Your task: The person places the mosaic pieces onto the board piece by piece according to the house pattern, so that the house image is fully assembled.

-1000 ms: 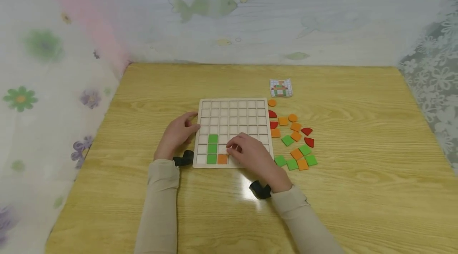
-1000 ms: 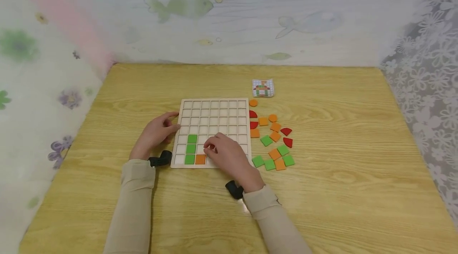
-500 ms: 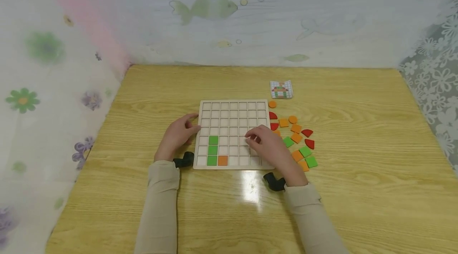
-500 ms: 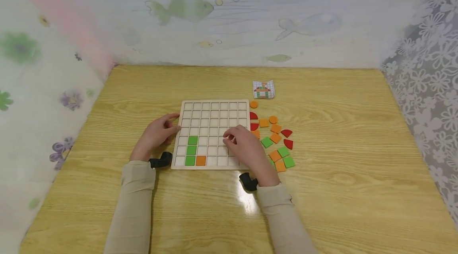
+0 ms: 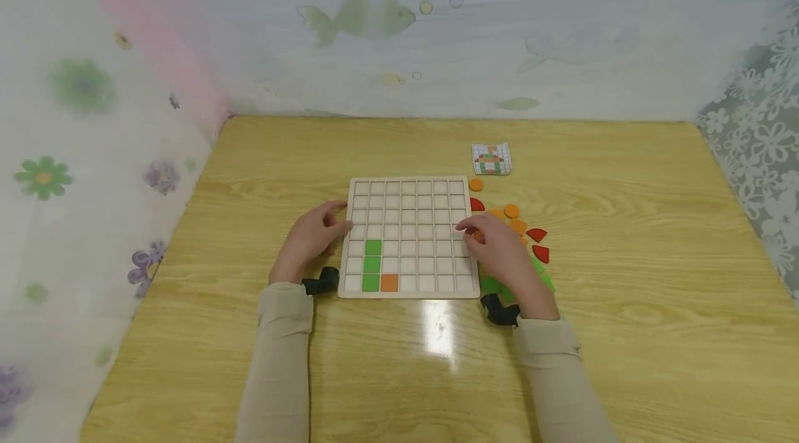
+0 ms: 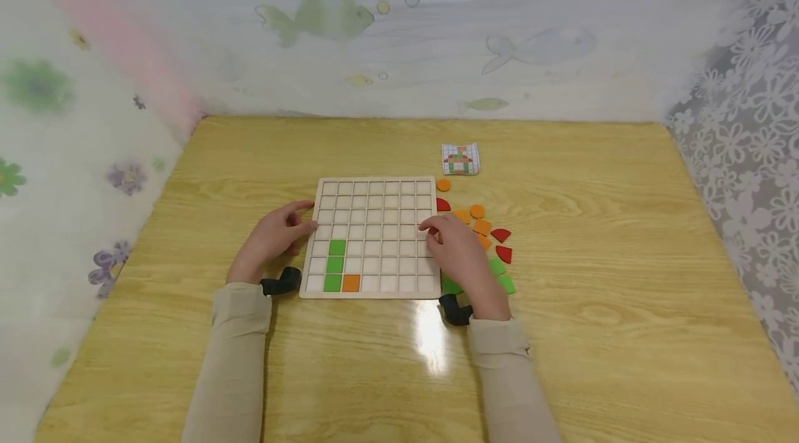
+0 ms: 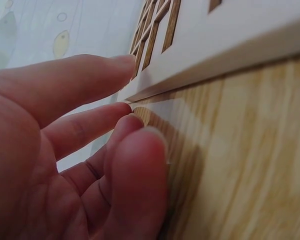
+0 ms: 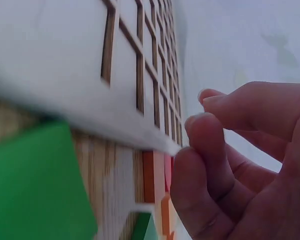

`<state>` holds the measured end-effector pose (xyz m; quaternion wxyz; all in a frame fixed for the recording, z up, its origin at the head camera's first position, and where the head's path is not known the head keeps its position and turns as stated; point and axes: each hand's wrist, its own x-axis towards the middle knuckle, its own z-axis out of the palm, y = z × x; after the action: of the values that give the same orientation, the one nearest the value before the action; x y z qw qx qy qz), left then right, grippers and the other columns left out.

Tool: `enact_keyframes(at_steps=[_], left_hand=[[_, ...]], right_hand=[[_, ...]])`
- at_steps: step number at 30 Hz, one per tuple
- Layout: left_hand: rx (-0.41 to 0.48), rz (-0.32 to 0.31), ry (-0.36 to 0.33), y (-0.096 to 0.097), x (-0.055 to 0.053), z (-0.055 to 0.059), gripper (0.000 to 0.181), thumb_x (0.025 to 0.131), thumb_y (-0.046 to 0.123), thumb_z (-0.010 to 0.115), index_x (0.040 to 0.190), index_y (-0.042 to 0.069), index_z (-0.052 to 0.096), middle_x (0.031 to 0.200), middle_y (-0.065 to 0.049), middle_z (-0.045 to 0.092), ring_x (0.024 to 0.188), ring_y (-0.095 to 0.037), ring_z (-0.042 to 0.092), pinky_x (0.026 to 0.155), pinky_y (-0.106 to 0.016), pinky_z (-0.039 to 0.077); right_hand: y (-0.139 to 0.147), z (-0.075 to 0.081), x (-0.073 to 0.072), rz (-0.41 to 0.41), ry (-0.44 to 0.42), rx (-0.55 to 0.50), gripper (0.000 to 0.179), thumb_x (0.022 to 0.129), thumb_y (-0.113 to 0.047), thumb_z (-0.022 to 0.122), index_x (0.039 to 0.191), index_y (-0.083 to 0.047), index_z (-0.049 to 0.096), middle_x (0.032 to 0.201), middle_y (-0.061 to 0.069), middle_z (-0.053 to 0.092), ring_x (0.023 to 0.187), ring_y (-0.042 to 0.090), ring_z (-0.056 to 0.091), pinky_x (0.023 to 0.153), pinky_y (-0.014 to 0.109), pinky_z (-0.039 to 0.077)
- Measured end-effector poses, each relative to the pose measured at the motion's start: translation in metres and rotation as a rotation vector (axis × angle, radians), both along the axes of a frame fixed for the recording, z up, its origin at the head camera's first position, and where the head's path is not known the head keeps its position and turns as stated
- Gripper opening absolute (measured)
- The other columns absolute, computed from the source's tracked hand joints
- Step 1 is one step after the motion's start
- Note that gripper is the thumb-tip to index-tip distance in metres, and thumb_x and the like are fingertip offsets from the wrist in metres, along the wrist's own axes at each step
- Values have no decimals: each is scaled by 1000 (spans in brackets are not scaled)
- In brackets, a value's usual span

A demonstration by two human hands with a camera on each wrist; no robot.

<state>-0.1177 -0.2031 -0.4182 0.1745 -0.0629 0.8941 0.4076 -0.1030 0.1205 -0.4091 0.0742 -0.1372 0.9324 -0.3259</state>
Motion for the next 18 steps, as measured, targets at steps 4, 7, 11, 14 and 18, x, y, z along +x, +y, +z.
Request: enact_keyframes(at_steps=[4,7,11,14,18], left_hand=[[16,0,-2,-1,0,0,51,86,34,58,134,25,40,94,-7,48,57,-20,54,55,-31,47],[30,6,3,-1,1,0,51,86,33,58,133,25,41,95,-7,48,56,-20,54,55,-32,48],[35,2,9,-1,1,0,50,87,33,58,133,25,41,95,-7,48,55,-20,53,55,-32,48],[35,1,11,-2,1,-1,50,86,35,58,133,25,42,93,-7,49,55,-20,53,55,-32,47],[39,7,10,-2,0,-2,54,84,43,58,132,26,42,91,-7,51,54,-21,53,55,-32,45]], right_hand=[[7,-1,-2,-23,-3,20,21,88,-14,52,105,-14,64,109,5,55,81,21,50,70,34,42],[12,-1,-2,-41,-17,43,24,87,-10,50,106,-13,63,109,7,53,81,23,48,69,35,41],[16,-2,-2,-54,-28,75,27,85,-8,49,107,-13,63,106,8,51,80,23,48,66,34,39],[18,-3,-3,-55,-44,87,26,84,-7,50,107,-12,62,103,8,49,76,23,46,64,33,38],[19,-4,-2,-49,-61,98,24,83,-7,56,106,-11,61,100,8,47,70,22,45,60,31,37]])
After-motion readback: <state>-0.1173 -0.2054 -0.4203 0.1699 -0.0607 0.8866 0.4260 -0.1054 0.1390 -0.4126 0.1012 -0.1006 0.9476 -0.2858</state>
